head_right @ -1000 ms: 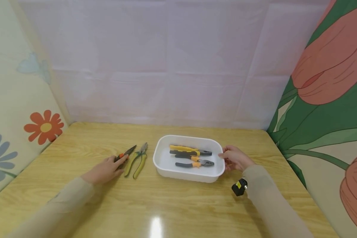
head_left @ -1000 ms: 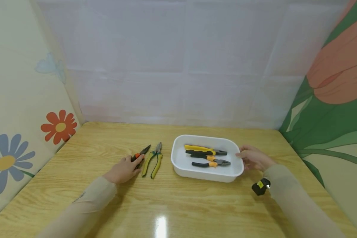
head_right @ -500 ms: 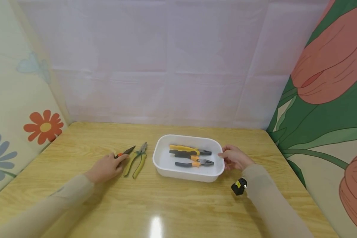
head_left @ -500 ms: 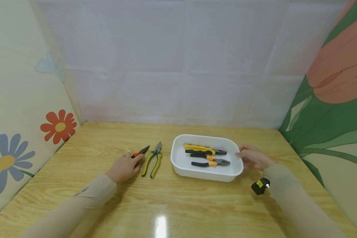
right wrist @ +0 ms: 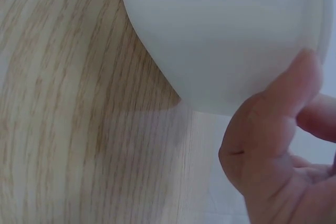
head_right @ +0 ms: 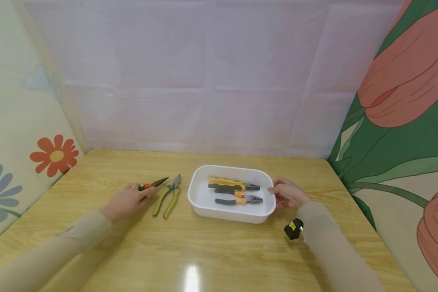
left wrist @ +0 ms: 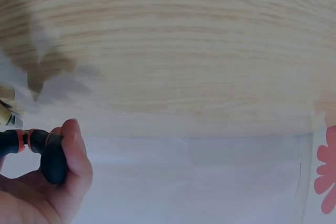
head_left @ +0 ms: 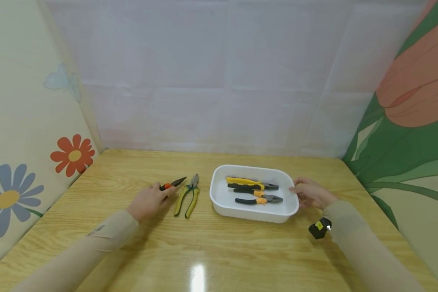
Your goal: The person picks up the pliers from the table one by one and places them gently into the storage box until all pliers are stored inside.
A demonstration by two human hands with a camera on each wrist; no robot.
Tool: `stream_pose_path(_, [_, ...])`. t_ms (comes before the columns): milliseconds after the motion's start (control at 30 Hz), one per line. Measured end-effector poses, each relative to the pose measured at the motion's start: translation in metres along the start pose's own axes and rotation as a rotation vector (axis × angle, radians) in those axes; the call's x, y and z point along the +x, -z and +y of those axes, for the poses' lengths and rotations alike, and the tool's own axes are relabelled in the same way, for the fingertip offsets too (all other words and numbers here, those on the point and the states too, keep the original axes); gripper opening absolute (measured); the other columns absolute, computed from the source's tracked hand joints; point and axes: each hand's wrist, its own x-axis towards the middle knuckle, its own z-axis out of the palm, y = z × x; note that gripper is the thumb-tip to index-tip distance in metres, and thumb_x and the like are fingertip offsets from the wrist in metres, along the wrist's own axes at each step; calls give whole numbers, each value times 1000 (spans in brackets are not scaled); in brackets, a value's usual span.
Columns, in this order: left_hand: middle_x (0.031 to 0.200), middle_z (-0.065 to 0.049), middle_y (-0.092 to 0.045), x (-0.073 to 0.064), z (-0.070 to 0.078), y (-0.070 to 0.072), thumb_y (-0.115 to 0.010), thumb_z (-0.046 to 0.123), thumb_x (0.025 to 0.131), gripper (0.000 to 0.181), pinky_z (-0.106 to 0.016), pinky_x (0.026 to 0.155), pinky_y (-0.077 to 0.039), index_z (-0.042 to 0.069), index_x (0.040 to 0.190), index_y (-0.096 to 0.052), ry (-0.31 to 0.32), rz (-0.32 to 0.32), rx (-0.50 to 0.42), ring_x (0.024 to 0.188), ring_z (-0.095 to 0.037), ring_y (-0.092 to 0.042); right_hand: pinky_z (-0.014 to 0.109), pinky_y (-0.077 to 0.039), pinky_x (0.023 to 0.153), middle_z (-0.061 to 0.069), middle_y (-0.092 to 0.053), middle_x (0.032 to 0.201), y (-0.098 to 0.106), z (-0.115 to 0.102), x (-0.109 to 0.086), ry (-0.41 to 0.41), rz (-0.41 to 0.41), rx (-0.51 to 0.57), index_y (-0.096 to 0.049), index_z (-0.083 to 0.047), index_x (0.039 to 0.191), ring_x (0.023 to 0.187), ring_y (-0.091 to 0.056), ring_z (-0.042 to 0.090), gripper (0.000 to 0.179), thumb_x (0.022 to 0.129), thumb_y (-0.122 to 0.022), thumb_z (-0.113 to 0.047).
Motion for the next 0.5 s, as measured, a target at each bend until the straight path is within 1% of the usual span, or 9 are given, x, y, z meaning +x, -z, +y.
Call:
stream_pose_path(100, [73, -17, -51, 2, -2, 1, -70, 14, 89, 36, -34, 43, -40, 14, 124, -67, -16, 26, 5, 52, -21, -40, 23, -44, 54, 3, -48, 83, 0, 0, 0, 6, -3, 6, -42, -2, 100, 65, -49, 14, 9, 97, -50, -6])
stream_pose_path(267, [76, -18, -52, 5, -4, 4, -70, 13, 89, 38, -32, 44, -39, 12, 126, -66, -39, 47, 0, 54, -21, -40, 24, -44, 54, 3, -49, 83, 0, 1, 0, 5, -2, 11, -43, -2, 100, 64, -49, 14, 9, 98, -51, -6])
stream_pose_path(367, [77, -20, -53, 7, -4, 7, -70, 12, 88, 37, -31, 42, -39, 11, 125, -66, -65, 83, 4, 54, -22, -42, 24, -44, 54, 3, -49, 83, 1, 1, 1, 0, 0, 14, -43, -2, 100, 64, -49, 14, 9, 98, -51, -6])
stream_pose_path(500, [79, -21, -55, 8, -5, 10, -71, 10, 86, 37, -32, 41, -43, 11, 124, -68, -120, 146, 22, 55, -26, -48, 24, -45, 55, 4, -49, 84, 1, 1, 1, -8, 2, 8, -43, -2, 100, 66, -49, 15, 9, 98, -51, -7])
